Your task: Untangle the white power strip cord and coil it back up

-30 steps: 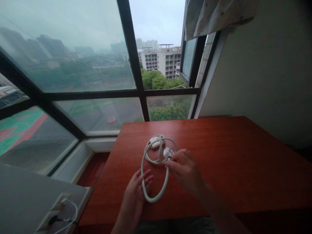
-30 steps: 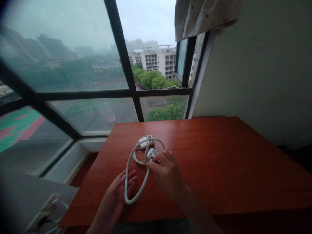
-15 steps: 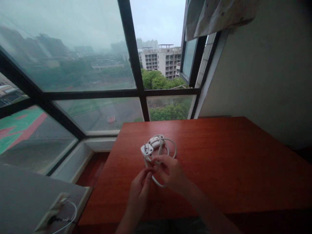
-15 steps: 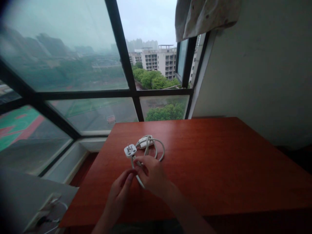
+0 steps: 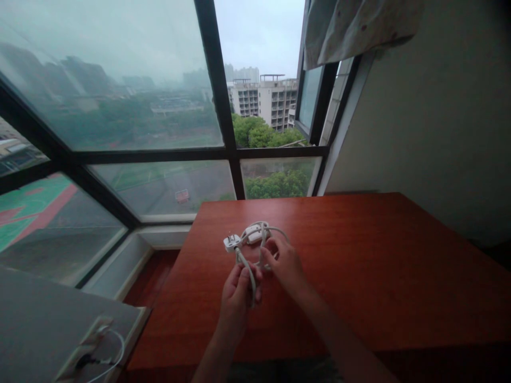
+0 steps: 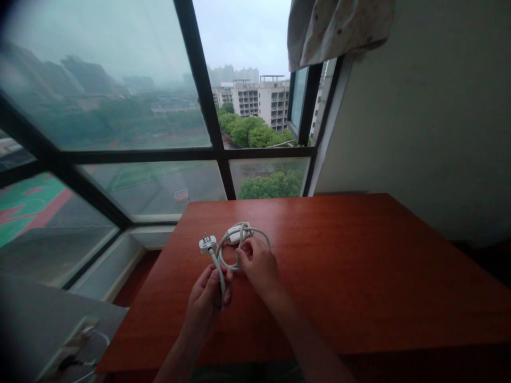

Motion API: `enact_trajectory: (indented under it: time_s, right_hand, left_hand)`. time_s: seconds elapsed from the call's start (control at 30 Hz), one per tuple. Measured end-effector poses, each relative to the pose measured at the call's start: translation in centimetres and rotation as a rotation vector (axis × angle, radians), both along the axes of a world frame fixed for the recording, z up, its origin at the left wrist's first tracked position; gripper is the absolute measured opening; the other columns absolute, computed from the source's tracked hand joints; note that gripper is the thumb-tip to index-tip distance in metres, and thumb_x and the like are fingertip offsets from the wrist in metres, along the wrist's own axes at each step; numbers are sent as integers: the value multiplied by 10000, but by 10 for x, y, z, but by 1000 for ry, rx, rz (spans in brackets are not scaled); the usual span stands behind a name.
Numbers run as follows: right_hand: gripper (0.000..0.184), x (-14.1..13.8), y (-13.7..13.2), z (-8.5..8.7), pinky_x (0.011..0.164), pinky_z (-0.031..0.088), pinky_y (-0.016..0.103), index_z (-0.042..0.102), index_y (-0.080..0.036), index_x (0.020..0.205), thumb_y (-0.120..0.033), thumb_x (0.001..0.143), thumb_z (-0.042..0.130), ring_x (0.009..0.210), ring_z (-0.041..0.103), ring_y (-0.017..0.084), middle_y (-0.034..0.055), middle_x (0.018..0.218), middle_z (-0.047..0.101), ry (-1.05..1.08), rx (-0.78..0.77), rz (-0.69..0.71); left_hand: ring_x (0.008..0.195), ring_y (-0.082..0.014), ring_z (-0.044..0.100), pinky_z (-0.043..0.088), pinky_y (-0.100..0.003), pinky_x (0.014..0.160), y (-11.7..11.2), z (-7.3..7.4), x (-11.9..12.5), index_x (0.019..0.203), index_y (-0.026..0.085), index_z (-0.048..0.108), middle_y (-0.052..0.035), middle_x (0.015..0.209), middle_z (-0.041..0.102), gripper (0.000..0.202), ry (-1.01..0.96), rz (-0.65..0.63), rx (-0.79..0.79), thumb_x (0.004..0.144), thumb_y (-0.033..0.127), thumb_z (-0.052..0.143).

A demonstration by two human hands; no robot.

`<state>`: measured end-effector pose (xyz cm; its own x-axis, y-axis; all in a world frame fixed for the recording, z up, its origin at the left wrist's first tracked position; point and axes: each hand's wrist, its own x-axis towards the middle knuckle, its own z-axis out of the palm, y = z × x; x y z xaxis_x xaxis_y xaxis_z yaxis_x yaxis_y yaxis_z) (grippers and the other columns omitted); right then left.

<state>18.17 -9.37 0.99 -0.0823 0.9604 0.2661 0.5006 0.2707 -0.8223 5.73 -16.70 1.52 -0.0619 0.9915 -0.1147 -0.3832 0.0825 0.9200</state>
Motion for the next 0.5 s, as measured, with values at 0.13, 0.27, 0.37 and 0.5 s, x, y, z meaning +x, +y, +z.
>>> enact_trajectory:
  time_s: [0.13,0.27,0.37,0.5]
  right_hand:
    - [108,-4,7,-9,629,431,268,603,-211,853,-298,792,624,707,598,174,35,839,662,-113,16,-50]
    - [59,-9,6,-8,592,408,247,588,-218,768,-256,806,565,645,574,153,11,746,643,-93,0,-16]
    - [34,-10,6,-7,595,397,249,571,-219,725,-213,756,582,661,553,158,14,729,624,-98,43,-34]
    - [59,-10,9,-11,588,407,241,585,-213,737,-158,718,573,665,540,152,11,743,618,-34,54,-10]
  left_hand:
    - [440,-63,428,320,-187,406,15,-7,-4,917,174,534,-4,722,580,311,227,-5,100,862,480,528]
    - [472,-99,437,337,-208,443,32,-12,-12,863,171,596,17,606,529,258,568,24,160,872,409,497]
    - [513,-118,471,369,-224,487,44,-14,-16,837,167,633,-3,641,569,240,684,40,180,848,370,507]
    - [484,-114,464,380,-221,480,54,-17,-17,905,152,643,3,624,574,301,587,62,148,838,413,509]
